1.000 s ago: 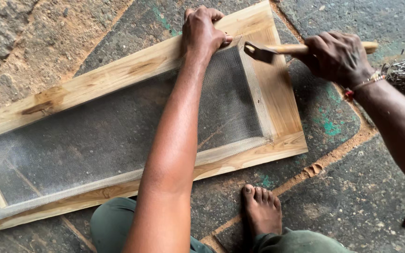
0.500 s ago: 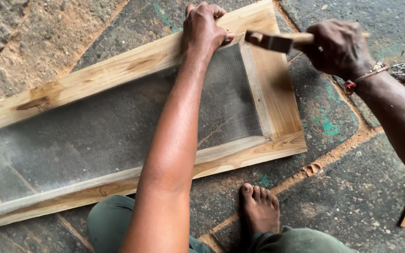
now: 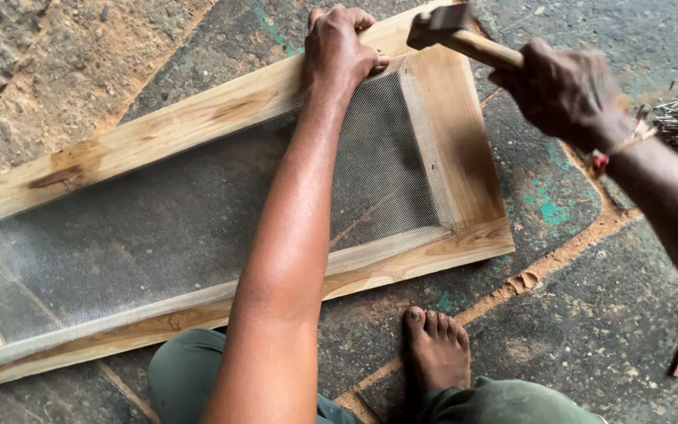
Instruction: The person is assembling a wooden frame with a mesh screen. They use a hammer to drive nails into the frame, securing the mesh in place. The person works methodically along the edges of the frame.
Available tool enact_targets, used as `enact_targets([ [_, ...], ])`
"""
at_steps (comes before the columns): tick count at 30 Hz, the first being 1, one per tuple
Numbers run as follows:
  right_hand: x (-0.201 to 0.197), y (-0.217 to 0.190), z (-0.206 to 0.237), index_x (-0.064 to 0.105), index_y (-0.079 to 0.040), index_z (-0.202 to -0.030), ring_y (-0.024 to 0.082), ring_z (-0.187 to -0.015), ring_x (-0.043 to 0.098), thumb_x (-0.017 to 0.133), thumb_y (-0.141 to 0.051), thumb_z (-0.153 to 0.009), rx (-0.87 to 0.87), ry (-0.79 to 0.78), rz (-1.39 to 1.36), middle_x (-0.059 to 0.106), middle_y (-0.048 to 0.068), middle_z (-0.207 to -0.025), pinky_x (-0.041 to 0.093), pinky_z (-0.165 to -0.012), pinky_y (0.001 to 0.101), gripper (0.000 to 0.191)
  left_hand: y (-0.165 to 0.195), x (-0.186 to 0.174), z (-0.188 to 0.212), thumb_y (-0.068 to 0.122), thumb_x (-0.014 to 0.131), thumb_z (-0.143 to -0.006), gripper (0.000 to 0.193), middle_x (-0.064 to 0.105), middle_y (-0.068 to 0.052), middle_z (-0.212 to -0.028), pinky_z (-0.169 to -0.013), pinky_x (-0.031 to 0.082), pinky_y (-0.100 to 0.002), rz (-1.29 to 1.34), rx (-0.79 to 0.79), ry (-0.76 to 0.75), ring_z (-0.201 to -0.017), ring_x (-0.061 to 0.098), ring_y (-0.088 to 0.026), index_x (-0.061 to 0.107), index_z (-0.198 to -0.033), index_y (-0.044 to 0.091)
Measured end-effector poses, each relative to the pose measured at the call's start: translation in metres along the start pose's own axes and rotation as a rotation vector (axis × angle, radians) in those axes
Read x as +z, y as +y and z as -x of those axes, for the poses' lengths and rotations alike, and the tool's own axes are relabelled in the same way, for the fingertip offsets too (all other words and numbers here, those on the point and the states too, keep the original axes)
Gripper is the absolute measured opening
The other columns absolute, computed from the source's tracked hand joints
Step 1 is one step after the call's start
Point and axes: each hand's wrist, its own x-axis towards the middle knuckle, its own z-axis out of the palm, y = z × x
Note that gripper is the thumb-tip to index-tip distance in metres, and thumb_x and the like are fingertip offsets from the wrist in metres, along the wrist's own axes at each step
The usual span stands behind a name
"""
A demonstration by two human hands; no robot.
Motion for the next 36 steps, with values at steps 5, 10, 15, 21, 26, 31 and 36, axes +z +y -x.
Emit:
enact_targets([
  [5,-0.006,-0.014,0.018,0.055,-0.006,-0.090,0.013,-0.037,0.032,0.047,-0.045,-0.112,0.217,-0.219,-0.143,0.047,0.003,-0.053,0.027,-0.032,0.0317,0.046,0.002,-0.006,0.004,0.032,0.099,-0.056,0.046,0.077,-0.001,-0.096,-0.094,0.050,-0.039,-0.011,0.017,-0.028,-0.104,0.059,-0.021,0.079,-0.095,0.018],
  [10,-0.025,-0.055,0.097,0.053,-0.002,-0.109,0.010,-0.051,0.056,0.057,-0.037,-0.113,0.259,0.196,-0.747,0.059,0.000,-0.074,0.043,-0.038,0.0276,0.036,-0.003,-0.006,0.002,0.038,0.099,-0.058,0.054,0.076,-0.001,-0.107,-0.100,0.051,-0.039,-0.059,0.016,-0.092,-0.110,0.058,-0.023,0.078,-0.104,0.018],
  [15,-0.027,-0.110,0.232,0.058,-0.005,-0.094,0.016,-0.052,0.059,0.066,-0.035,-0.099,1.086,-0.110,-1.118,0.063,0.009,-0.071,0.051,-0.042,0.0327,0.032,0.027,-0.027,0.072,0.019,0.088,-0.079,0.098,0.044,-0.019,-0.149,-0.114,0.050,-0.052,-0.156,0.474,0.290,-0.133,0.052,-0.041,0.028,-0.155,0.004],
  [21,-0.017,-0.137,0.286,0.070,-0.006,-0.113,0.023,-0.078,0.065,0.079,-0.041,-0.094,0.921,0.039,-0.460,0.069,0.011,-0.094,0.053,-0.071,0.0404,0.041,0.060,-0.064,0.316,0.024,0.067,-0.097,0.064,0.051,-0.021,-0.146,-0.121,0.041,-0.045,-0.091,0.713,-0.144,-0.139,0.048,-0.033,0.042,-0.151,-0.001],
  [26,-0.018,-0.155,0.258,0.065,-0.011,-0.136,0.034,-0.124,0.057,0.082,-0.041,-0.082,0.429,0.305,-0.306,0.062,0.017,-0.135,0.049,-0.105,0.0467,0.064,0.013,-0.056,0.356,0.034,0.066,-0.101,0.061,0.056,-0.018,-0.142,-0.119,0.038,-0.045,-0.306,0.858,-0.138,-0.137,0.048,-0.033,0.049,-0.147,-0.003],
  [31,-0.004,-0.145,0.237,0.070,-0.027,-0.133,0.031,-0.127,0.053,0.082,-0.034,-0.076,0.298,0.256,-0.192,0.060,0.009,-0.141,0.040,-0.107,0.0471,0.059,-0.001,-0.056,0.348,0.024,0.061,-0.103,0.043,0.059,-0.016,-0.139,-0.117,0.041,-0.044,-0.350,0.954,-0.084,-0.132,0.054,-0.032,0.061,-0.138,0.000],
  [36,0.010,-0.142,0.238,0.071,-0.025,-0.135,0.031,-0.128,0.053,0.081,-0.030,-0.085,0.300,0.252,-0.233,0.060,0.009,-0.143,0.039,-0.108,0.0458,0.052,-0.001,-0.050,0.344,0.022,0.063,-0.103,0.041,0.060,-0.016,-0.138,-0.118,0.042,-0.044,-0.345,0.977,-0.058,-0.133,0.054,-0.033,0.061,-0.138,0.002],
])
